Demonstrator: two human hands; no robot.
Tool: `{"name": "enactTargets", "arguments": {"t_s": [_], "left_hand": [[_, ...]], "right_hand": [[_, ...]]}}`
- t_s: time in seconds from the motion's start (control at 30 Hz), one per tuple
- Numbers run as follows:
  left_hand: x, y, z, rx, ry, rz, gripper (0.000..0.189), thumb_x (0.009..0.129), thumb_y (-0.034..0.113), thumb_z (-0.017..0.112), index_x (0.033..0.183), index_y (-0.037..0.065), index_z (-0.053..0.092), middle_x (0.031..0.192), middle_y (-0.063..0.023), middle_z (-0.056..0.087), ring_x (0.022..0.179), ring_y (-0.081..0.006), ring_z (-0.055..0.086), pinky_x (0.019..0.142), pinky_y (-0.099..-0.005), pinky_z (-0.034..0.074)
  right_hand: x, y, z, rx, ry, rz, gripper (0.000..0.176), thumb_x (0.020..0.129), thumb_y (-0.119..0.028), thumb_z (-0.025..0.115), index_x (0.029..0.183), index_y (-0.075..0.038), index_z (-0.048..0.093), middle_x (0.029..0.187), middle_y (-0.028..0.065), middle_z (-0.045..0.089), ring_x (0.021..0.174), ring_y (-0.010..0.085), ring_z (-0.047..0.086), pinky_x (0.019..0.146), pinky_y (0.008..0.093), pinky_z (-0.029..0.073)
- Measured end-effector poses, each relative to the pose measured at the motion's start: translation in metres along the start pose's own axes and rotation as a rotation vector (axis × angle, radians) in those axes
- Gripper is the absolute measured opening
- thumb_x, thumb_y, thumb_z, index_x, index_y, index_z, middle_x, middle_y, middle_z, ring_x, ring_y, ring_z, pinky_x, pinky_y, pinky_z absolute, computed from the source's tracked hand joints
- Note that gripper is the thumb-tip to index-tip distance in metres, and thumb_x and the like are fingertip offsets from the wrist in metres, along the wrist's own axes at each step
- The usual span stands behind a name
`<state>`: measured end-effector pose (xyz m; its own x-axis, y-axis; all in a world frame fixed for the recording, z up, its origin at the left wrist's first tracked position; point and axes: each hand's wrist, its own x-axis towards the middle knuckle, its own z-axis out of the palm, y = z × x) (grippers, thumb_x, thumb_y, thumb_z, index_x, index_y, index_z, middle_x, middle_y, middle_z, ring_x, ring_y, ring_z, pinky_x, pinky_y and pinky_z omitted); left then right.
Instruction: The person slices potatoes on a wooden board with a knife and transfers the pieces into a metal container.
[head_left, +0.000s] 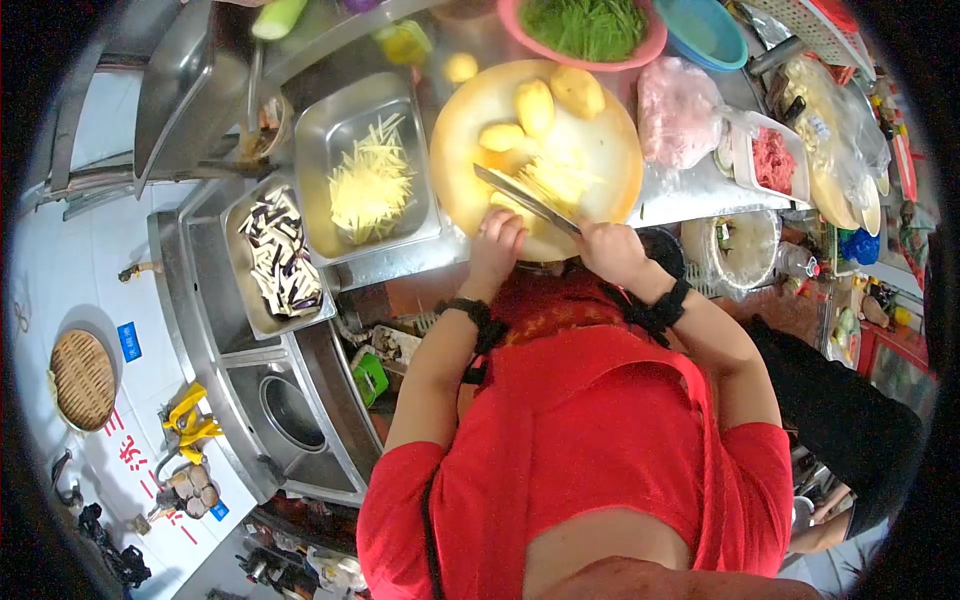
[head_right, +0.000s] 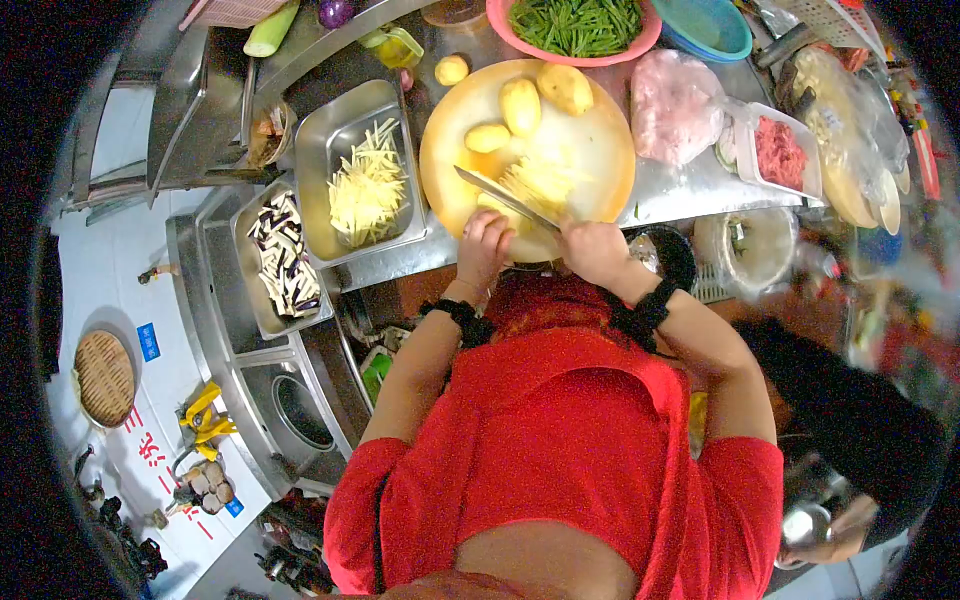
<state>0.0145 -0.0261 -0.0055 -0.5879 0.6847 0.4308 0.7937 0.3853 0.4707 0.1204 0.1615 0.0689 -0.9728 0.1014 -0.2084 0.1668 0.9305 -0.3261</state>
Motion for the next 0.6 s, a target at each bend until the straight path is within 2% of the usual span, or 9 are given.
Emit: {"name": "enactTargets", "arguments": {"t_s": [0.07,0.17,0.3,0.37,0.47,0.6], "left_hand": [[0.009,0.001,-0.008,0.086,0.038,0.197,0.022,0.075,0.010,0.065,0.094,0.004,0.058,0.100,-0.0093,0.053,0.101,-0.0296,0.052,0.087,-0.0385,0.044],[0.006,-0.009,-0.001,0.124,0.046,0.275,0.022,0.070,0.006,0.065,0.091,0.005,0.058,0.097,-0.0045,0.054,0.101,-0.0249,0.051,0.086,-0.0397,0.046],[0.008,-0.005,-0.001,0.152,0.019,0.241,0.019,0.070,0.006,0.066,0.087,0.004,0.058,0.096,-0.0047,0.054,0.100,-0.0251,0.051,0.086,-0.0387,0.046],[0.008,-0.003,0.000,-0.007,0.038,0.081,0.023,0.072,0.010,0.067,0.093,0.004,0.058,0.097,-0.0082,0.053,0.098,-0.0285,0.053,0.086,-0.0383,0.044],[0.009,-0.005,0.001,0.020,0.068,0.103,0.018,0.073,0.009,0.066,0.090,0.004,0.060,0.097,-0.0058,0.054,0.100,-0.0249,0.053,0.082,-0.0355,0.045],[0.012,-0.006,-0.002,0.161,0.021,0.212,0.020,0.074,0.010,0.066,0.093,0.005,0.060,0.097,-0.0060,0.054,0.100,-0.0248,0.053,0.080,-0.0352,0.045]], "right_hand": [[0.006,0.009,0.030,-0.036,-0.004,-0.012,0.022,0.084,-0.025,0.051,0.089,-0.004,0.053,0.061,0.0148,0.062,0.055,0.0299,0.063,0.049,0.0409,0.050],[0.008,0.009,0.012,-0.065,0.013,-0.040,0.022,0.084,-0.025,0.051,0.089,-0.003,0.053,0.060,0.0142,0.062,0.054,0.0300,0.063,0.049,0.0402,0.051],[0.002,0.003,-0.003,-0.063,-0.023,-0.027,0.020,0.082,-0.022,0.052,0.089,-0.003,0.053,0.062,0.0143,0.062,0.055,0.0293,0.064,0.050,0.0395,0.051],[0.002,0.001,0.005,-0.017,0.059,-0.033,0.024,0.086,-0.026,0.053,0.086,-0.002,0.053,0.057,0.0146,0.060,0.051,0.0305,0.062,0.047,0.0398,0.050],[0.010,0.009,0.026,-0.051,0.060,-0.026,0.025,0.086,-0.027,0.053,0.084,-0.002,0.053,0.056,0.0147,0.059,0.050,0.0306,0.061,0.046,0.0396,0.049],[0.005,0.007,0.004,-0.077,0.058,-0.052,0.026,0.086,-0.027,0.053,0.083,-0.002,0.053,0.056,0.0150,0.059,0.050,0.0306,0.061,0.047,0.0399,0.050]]}}
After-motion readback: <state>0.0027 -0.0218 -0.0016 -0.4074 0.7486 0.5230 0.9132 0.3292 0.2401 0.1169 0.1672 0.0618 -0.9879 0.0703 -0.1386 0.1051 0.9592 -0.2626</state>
